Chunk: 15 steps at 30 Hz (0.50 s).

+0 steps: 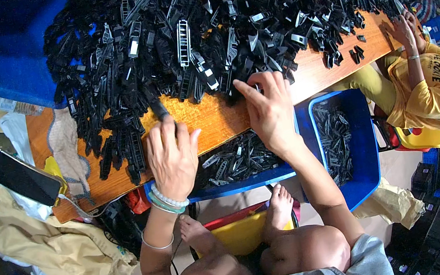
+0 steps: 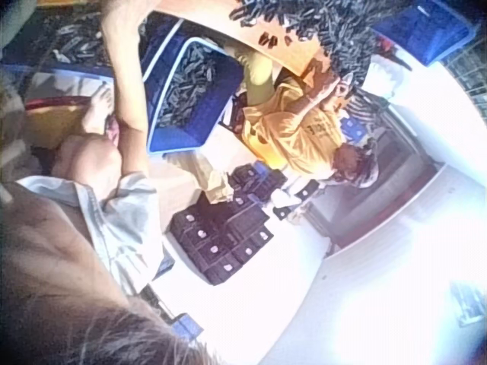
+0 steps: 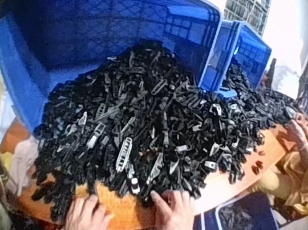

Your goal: The person repeatedly assembles black plastic components by fitting smaller plastic pieces onto base parts by hand, then drops the assembled pieces into a blue container.

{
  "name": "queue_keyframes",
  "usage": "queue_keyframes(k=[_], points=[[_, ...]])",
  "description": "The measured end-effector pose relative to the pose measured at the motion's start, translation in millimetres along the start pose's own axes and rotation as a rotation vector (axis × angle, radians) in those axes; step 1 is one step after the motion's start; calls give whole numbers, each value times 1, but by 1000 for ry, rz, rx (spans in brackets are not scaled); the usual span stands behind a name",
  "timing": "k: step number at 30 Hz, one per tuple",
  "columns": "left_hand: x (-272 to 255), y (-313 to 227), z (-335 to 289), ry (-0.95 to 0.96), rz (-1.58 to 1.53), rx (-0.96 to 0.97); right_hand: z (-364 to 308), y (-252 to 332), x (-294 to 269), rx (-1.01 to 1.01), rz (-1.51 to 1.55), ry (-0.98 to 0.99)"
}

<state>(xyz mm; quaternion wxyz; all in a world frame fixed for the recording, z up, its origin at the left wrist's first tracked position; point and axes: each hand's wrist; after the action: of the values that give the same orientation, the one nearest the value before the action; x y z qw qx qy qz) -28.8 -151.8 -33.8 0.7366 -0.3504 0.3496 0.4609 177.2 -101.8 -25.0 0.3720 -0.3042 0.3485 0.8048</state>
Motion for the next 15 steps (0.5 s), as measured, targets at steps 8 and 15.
queue_keyframes(k=[8, 15], points=[[-6, -2, -17, -145, -324, -6, -6, 4, 0, -54, 96, 94], [-17, 2, -23, -55, -590, -149, 6, 1, -6, -141, 54, 159]])
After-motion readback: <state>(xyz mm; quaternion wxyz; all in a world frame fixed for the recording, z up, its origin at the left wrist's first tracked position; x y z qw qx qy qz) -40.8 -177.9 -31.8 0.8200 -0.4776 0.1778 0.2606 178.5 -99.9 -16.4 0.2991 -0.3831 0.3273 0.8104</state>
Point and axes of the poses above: each hand's wrist, its own z-axis towards the middle knuckle, its own x-axis out of the palm, y = z × x, and after that the axes turned 3 degrees about -y, right-handed
